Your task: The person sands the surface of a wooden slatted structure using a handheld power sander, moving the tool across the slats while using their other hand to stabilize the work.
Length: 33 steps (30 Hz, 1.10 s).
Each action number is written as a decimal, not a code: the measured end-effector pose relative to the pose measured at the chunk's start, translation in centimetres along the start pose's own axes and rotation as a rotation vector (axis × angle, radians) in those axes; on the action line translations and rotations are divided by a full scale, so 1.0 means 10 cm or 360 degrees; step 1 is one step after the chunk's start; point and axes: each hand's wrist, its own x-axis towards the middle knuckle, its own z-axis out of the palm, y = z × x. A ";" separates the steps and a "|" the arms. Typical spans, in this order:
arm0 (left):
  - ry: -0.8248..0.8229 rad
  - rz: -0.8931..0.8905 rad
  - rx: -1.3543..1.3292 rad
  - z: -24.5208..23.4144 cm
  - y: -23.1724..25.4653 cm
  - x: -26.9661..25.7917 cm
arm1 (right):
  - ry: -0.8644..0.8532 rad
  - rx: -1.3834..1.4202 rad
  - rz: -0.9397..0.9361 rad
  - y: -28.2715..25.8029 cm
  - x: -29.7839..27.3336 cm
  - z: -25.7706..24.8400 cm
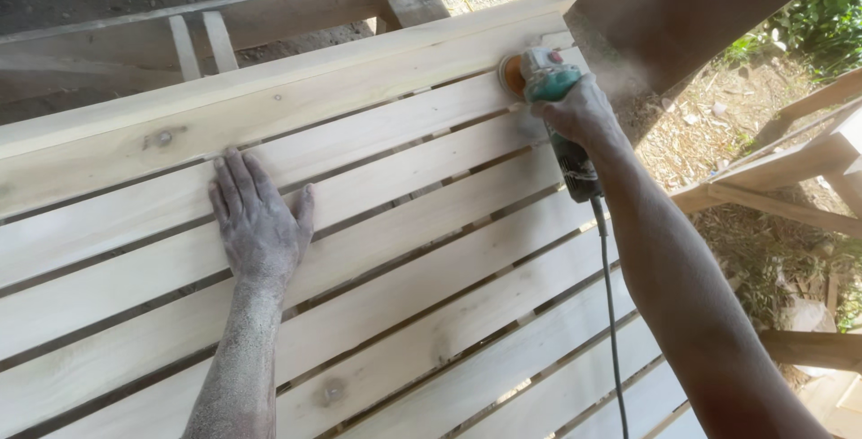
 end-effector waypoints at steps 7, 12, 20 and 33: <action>-0.0095 0.0034 0.0049 0.06 0.26 0.10 | 0.0082 0.0189 0.0176 0.21 0.40 -0.31; -0.0080 0.0185 0.0050 0.12 0.32 0.25 | 0.0014 0.0134 0.0095 0.27 0.40 -0.23; -0.0067 0.0271 0.0008 0.20 0.55 0.55 | 0.0007 0.0189 0.0129 0.40 0.54 -0.32; 0.0048 -0.0244 -0.0059 0.38 0.53 0.69 | -0.0292 0.0223 -0.0298 -0.91 -0.20 0.37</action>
